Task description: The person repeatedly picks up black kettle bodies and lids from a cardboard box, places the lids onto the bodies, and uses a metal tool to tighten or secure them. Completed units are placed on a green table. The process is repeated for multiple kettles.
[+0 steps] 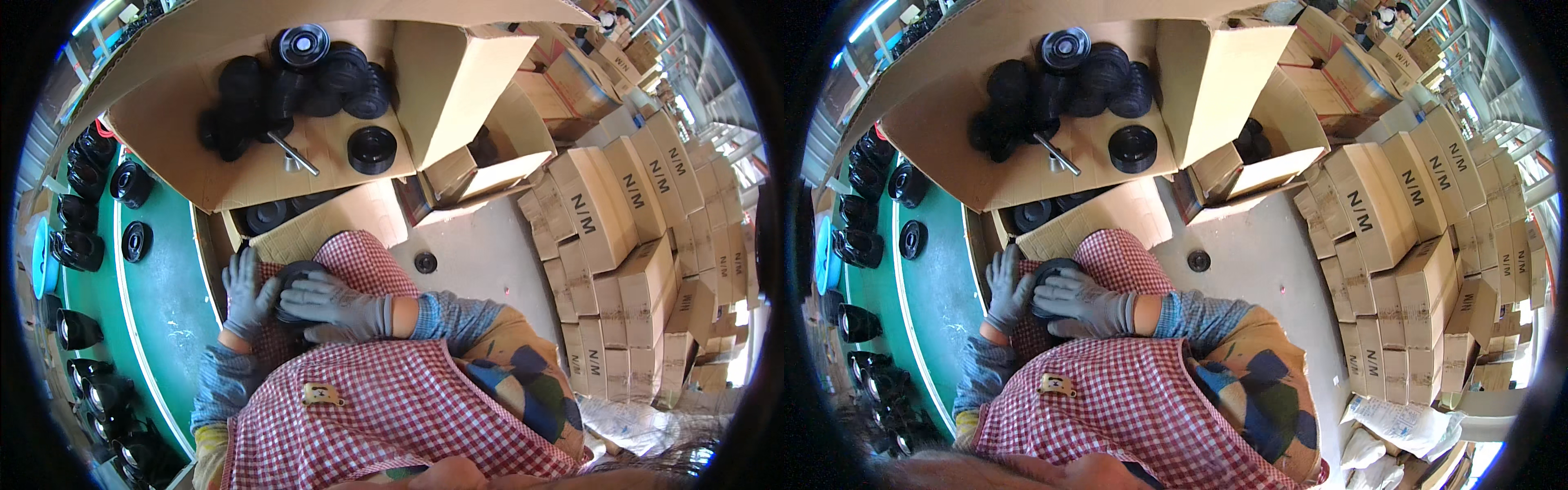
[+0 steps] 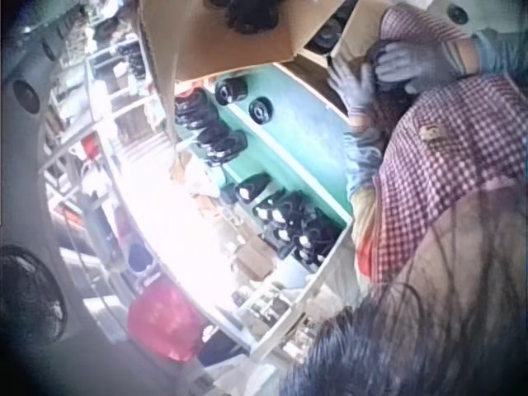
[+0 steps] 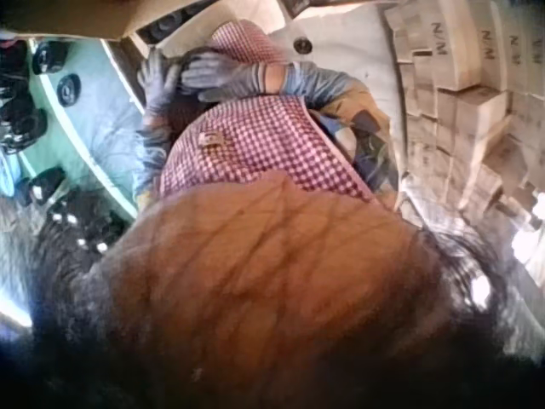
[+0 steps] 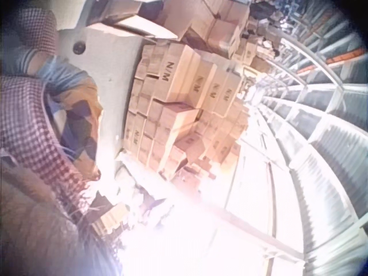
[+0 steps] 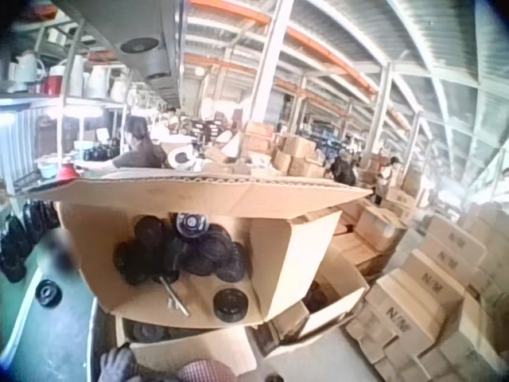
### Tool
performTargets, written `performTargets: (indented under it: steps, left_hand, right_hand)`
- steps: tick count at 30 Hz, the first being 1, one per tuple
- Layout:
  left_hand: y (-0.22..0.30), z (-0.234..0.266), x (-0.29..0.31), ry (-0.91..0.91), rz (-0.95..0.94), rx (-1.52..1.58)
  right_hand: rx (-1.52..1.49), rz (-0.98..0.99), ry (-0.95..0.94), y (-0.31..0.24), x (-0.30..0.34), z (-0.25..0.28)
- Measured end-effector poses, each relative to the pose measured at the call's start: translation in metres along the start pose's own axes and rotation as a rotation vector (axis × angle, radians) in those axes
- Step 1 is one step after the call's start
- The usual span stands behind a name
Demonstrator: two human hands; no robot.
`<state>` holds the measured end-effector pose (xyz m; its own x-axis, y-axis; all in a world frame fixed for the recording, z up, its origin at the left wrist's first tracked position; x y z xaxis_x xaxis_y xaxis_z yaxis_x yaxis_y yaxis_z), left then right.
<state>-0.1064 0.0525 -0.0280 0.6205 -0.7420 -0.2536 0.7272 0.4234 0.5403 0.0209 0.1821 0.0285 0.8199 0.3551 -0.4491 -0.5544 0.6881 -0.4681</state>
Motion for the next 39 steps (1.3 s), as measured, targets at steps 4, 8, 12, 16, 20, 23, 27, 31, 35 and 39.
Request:
performTargets:
  steps: [4,8,12,16,20,23,27,31,35,39]
  left_hand:
    - [0.073,0.014,-0.009,-0.149,-0.148,0.011]
    - [0.005,0.002,-0.004,-0.134,-0.046,-0.091]
    - [0.019,0.004,-0.016,-0.219,-0.043,-0.076]
    - [0.037,0.005,-0.050,-0.506,0.072,0.144]
    - [-0.028,-0.077,-0.082,-0.594,0.111,0.302]
    - [0.015,-0.051,-0.110,-0.699,0.127,0.027]
    - [0.031,-0.027,-0.071,-0.375,-0.051,0.823]
    - [0.038,-0.065,-0.098,-0.767,0.049,0.433]
    - [0.023,-0.062,-0.099,-0.780,0.188,0.286]
    - [0.035,-0.044,-0.070,-0.643,0.142,0.745]
  right_hand:
    - [0.184,-0.347,-0.039,0.072,0.006,-0.003]
    - [-0.071,0.068,-0.067,-0.001,-0.010,0.021]
    - [-0.031,-0.083,-0.212,0.025,0.003,0.005]
    - [-0.044,-0.101,-0.427,0.057,-0.012,0.007]
    - [0.063,0.156,-0.456,0.016,-0.047,-0.028]
    - [0.105,0.252,-0.497,0.003,-0.053,-0.041]
    - [0.215,0.041,-0.545,0.080,-0.036,0.016]
    - [0.134,0.409,-0.347,0.004,-0.050,-0.035]
    - [0.028,0.355,-0.274,0.023,-0.050,-0.003]
    - [-0.067,0.442,-0.369,0.046,-0.046,-0.008]
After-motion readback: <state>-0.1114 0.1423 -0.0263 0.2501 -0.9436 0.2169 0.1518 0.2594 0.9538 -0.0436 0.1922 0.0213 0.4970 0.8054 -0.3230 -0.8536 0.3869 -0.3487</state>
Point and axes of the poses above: each hand's wrist, its own x-axis away from the middle knuckle, its own z-axis out of the back of the hand, y = z × x, the point moved 8 cm from there along -x, towards the middle knuckle, and after that the axes turned 6 degrees about x, right-handed, at the moved point
